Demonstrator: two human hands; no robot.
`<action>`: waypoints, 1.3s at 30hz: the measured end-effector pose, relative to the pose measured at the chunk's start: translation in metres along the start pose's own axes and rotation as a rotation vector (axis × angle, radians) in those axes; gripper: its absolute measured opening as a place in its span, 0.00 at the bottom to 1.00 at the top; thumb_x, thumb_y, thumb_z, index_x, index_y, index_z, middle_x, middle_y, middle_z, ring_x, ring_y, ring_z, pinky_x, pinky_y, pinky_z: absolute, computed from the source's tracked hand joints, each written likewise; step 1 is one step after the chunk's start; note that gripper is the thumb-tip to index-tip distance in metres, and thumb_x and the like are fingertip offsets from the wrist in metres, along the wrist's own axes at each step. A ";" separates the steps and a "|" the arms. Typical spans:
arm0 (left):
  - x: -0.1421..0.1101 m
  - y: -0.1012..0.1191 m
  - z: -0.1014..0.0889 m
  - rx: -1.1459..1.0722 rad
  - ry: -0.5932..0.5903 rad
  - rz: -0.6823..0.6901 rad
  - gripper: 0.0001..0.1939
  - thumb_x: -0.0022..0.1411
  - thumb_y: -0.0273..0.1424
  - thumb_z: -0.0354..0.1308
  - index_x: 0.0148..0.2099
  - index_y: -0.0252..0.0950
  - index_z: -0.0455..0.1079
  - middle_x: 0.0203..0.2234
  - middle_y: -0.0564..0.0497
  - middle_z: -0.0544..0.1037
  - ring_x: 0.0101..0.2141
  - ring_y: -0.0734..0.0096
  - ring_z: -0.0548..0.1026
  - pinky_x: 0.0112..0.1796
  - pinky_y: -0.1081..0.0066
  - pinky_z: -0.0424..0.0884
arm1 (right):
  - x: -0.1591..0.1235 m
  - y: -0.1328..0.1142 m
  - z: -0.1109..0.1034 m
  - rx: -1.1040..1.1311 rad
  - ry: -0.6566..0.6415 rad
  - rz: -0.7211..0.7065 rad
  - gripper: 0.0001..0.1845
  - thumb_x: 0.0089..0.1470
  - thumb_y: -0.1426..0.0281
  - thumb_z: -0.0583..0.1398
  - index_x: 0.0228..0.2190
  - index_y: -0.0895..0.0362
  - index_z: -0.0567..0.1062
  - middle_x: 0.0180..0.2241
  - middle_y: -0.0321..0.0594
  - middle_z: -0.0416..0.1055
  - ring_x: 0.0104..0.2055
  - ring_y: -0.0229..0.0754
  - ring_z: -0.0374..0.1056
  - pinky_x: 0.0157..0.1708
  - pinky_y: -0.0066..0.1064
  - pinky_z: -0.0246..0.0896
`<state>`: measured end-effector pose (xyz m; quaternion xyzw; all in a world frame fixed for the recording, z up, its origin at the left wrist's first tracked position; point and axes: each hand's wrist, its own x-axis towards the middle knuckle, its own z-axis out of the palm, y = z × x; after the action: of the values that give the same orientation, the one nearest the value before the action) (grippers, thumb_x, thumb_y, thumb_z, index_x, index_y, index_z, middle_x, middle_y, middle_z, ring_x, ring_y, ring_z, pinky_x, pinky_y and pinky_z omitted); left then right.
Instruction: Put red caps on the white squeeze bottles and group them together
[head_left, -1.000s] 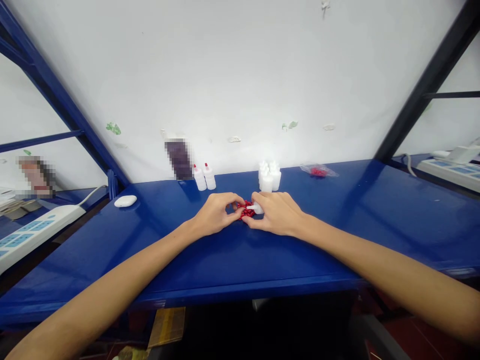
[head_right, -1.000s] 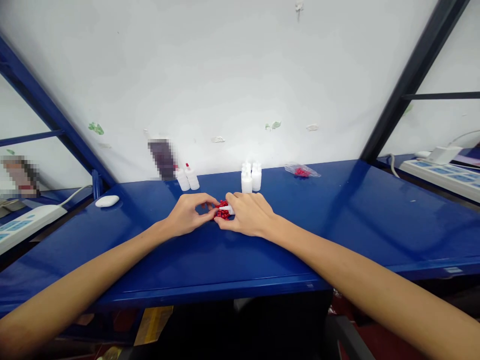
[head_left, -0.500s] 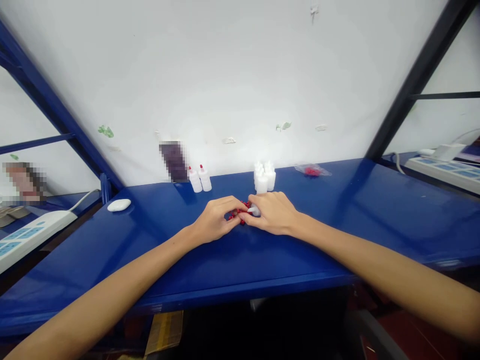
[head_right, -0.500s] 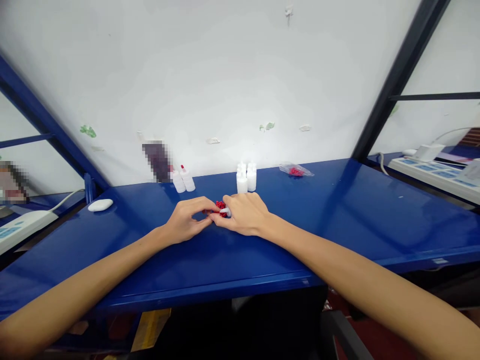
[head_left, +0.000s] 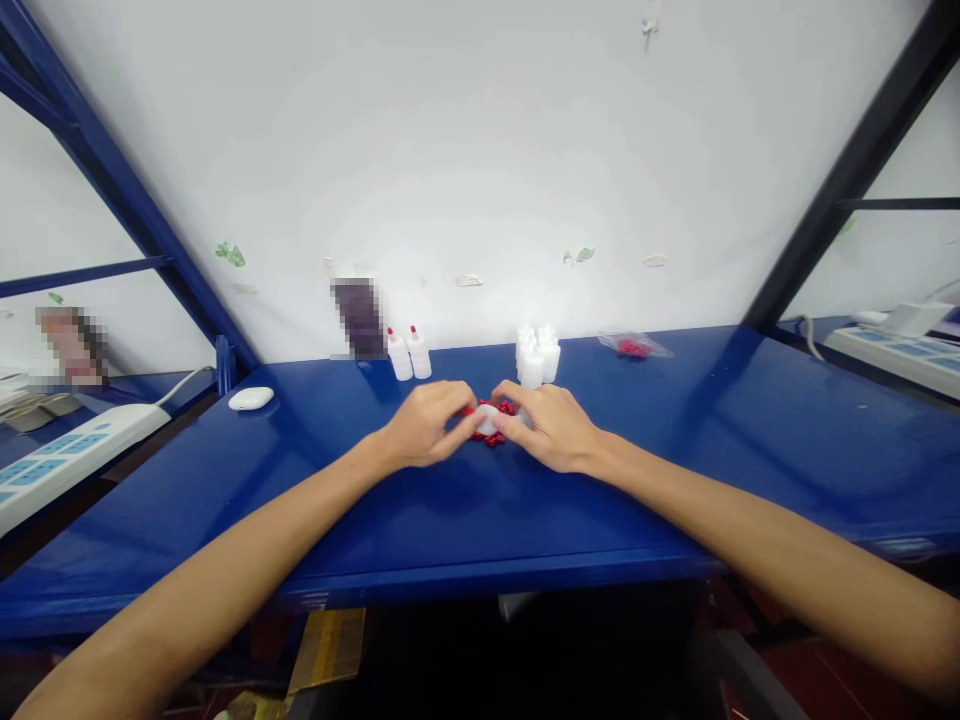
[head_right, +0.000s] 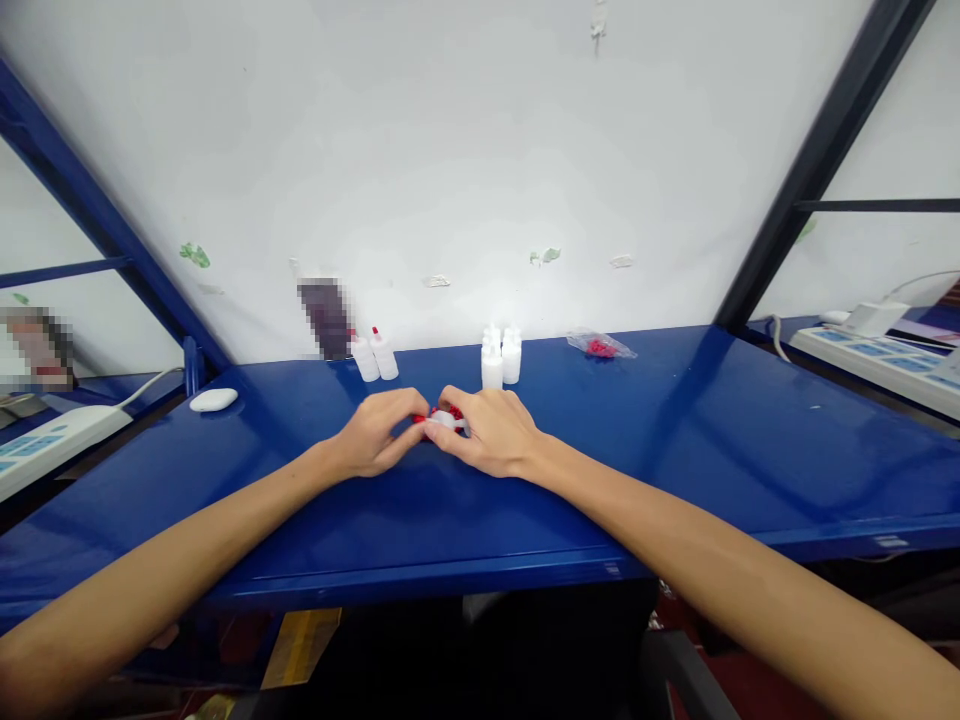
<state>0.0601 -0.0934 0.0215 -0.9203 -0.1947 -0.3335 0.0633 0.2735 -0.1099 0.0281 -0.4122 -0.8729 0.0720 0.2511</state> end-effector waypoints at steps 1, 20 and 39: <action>-0.001 -0.008 -0.007 0.056 -0.016 -0.038 0.11 0.68 0.33 0.48 0.33 0.36 0.65 0.25 0.50 0.72 0.26 0.72 0.68 0.30 0.71 0.64 | 0.001 0.001 -0.001 0.005 -0.001 0.019 0.22 0.61 0.53 0.51 0.40 0.56 0.73 0.24 0.35 0.71 0.25 0.39 0.62 0.29 0.28 0.45; -0.035 -0.078 -0.052 0.229 -0.032 -0.613 0.15 0.68 0.42 0.47 0.45 0.36 0.67 0.24 0.54 0.74 0.24 0.72 0.69 0.30 0.72 0.61 | 0.005 0.009 -0.004 0.050 -0.049 -0.005 0.19 0.61 0.60 0.51 0.32 0.58 0.76 0.22 0.35 0.70 0.24 0.35 0.59 0.28 0.29 0.45; -0.005 -0.008 -0.015 -0.025 -0.156 -0.142 0.10 0.68 0.36 0.53 0.41 0.35 0.70 0.32 0.50 0.73 0.32 0.71 0.71 0.34 0.71 0.67 | 0.006 0.010 -0.001 0.151 -0.085 -0.118 0.24 0.64 0.59 0.49 0.23 0.59 0.72 0.26 0.36 0.66 0.26 0.35 0.58 0.28 0.29 0.45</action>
<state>0.0442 -0.0911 0.0298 -0.9280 -0.2598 -0.2667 0.0127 0.2777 -0.0994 0.0281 -0.3364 -0.8976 0.1398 0.2480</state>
